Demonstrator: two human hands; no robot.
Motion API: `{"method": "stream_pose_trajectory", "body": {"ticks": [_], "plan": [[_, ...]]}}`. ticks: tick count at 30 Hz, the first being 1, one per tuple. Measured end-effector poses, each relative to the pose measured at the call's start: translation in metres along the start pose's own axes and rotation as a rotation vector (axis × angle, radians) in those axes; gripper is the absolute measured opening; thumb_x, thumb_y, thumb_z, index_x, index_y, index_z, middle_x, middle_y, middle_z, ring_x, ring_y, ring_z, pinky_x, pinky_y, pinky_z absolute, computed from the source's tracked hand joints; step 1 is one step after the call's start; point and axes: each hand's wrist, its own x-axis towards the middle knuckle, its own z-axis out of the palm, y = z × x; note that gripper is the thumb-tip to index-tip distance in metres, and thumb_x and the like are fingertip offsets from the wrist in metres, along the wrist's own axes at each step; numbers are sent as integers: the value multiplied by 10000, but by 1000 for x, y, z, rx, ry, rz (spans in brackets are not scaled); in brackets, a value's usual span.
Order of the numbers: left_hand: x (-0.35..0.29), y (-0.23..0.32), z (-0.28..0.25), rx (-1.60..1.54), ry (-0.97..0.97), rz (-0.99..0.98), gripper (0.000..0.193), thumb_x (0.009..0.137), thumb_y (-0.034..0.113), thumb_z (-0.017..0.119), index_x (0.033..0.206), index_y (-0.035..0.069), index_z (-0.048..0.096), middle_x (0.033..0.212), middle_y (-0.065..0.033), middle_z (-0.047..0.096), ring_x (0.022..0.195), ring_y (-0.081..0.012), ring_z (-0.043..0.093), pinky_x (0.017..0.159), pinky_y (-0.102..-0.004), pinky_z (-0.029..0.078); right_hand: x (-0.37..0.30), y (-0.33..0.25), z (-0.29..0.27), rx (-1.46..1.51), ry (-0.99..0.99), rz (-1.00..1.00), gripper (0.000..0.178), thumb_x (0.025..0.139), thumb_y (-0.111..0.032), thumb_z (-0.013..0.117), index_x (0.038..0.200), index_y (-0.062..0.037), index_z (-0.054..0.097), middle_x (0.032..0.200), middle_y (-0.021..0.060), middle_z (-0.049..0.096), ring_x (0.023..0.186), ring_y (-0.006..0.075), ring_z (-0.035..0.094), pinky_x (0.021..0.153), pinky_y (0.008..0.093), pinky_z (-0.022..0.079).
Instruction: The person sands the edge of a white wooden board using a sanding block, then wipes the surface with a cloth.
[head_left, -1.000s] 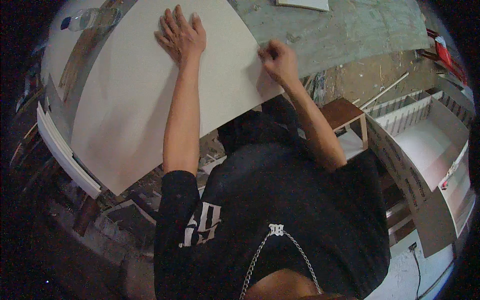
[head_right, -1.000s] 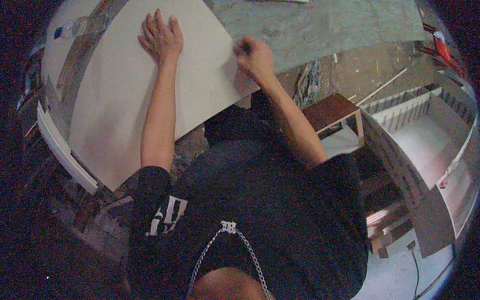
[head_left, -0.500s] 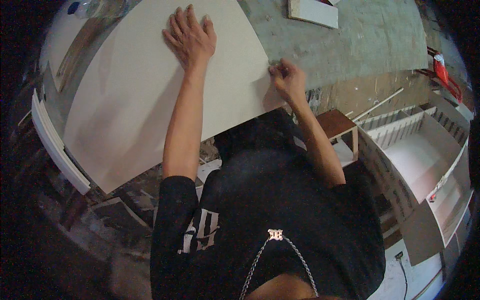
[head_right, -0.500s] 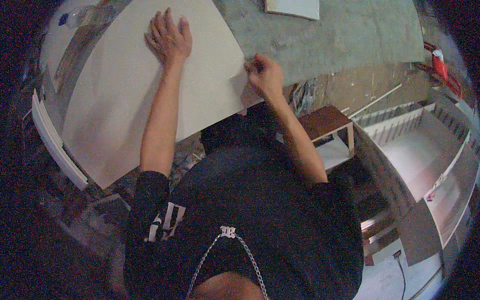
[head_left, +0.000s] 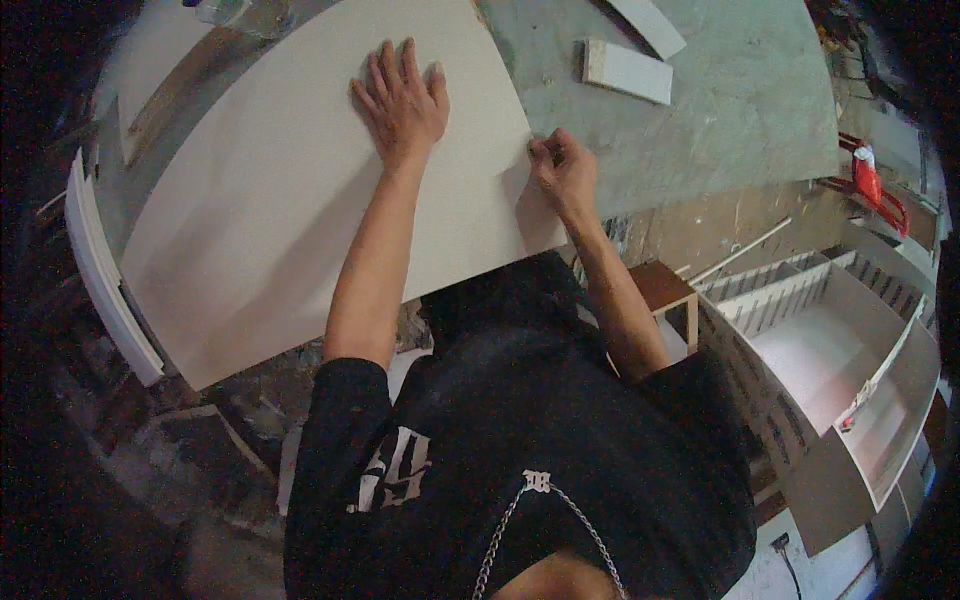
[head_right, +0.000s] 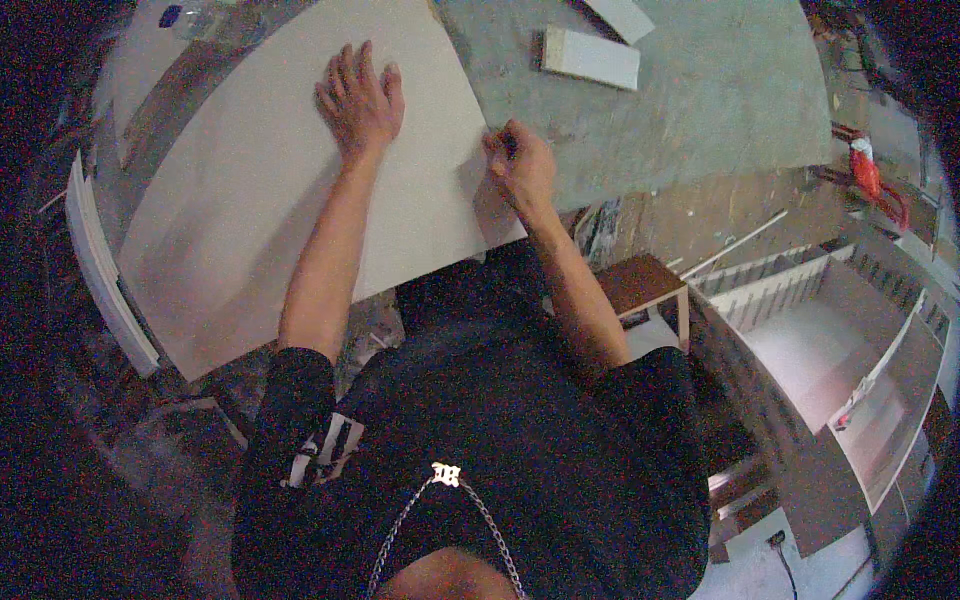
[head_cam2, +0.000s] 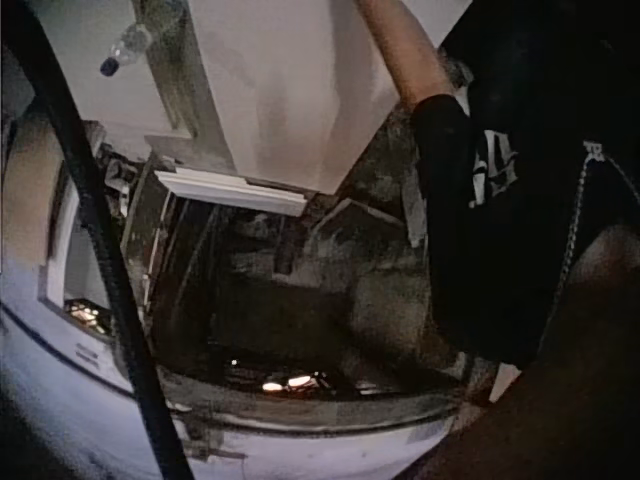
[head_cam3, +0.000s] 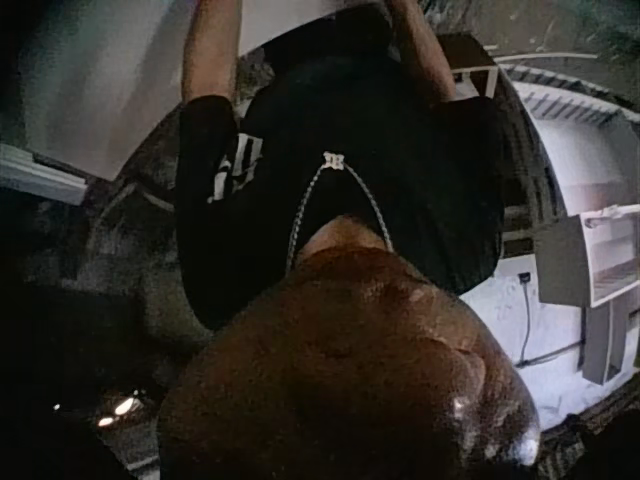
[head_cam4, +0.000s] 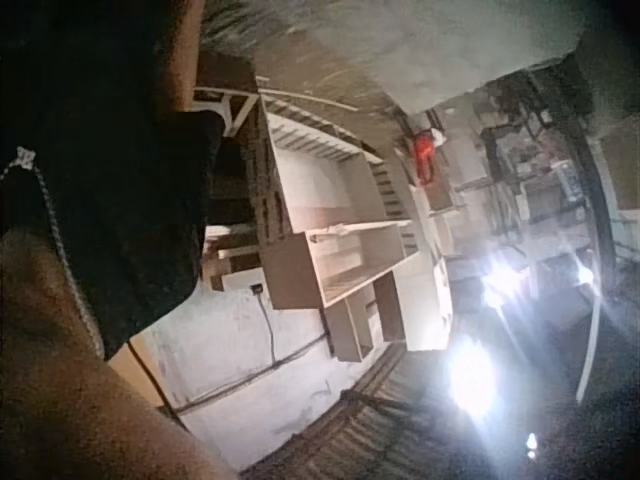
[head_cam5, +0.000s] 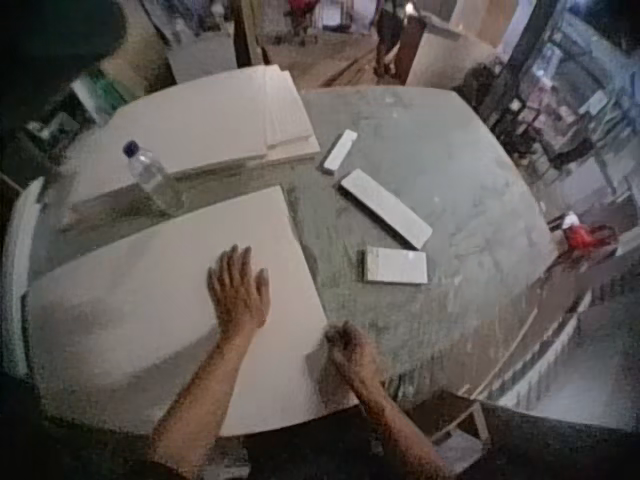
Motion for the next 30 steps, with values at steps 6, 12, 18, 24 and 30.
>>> {"method": "stream_pose_trajectory", "body": {"ticks": [6,12,18,24,30], "plan": [[16,5,-34,117,-253,-85,579,993,392,434,1494,123,328,1544,-120,316,1451,-307,241,1169,-574,150,-11,20,-32,48,133,22,189,915,-185,657,886,1,638,721,20,633,672,139,546,648,301,461],[7,22,-52,-60,-143,-120,572,990,387,429,1476,92,366,1554,-129,291,1455,-310,227,1188,-552,111,-52,44,-46,67,91,-303,114,886,-54,633,985,-41,687,866,92,700,718,151,645,665,327,517],[-9,3,-56,-58,-98,-116,585,979,400,425,1468,81,381,1543,-125,319,1449,-308,238,1186,-566,91,-53,15,-29,-219,-98,-474,195,880,-149,647,1058,-110,716,896,135,643,812,360,642,676,405,521],[-10,-1,-50,-66,-46,-111,568,990,416,392,1448,81,413,1544,-114,324,1449,-298,241,1185,-568,96,-52,21,-32,-272,-247,-426,385,789,-150,731,1168,-116,672,1028,123,649,954,317,652,781,386,535],[-8,1,-57,-79,73,-73,539,944,364,517,1392,70,460,1476,-142,392,1392,-335,319,1140,-590,186,-63,20,-34,-165,-138,-576,309,826,-154,714,1134,-148,712,959,112,651,865,292,663,745,354,533]]}}
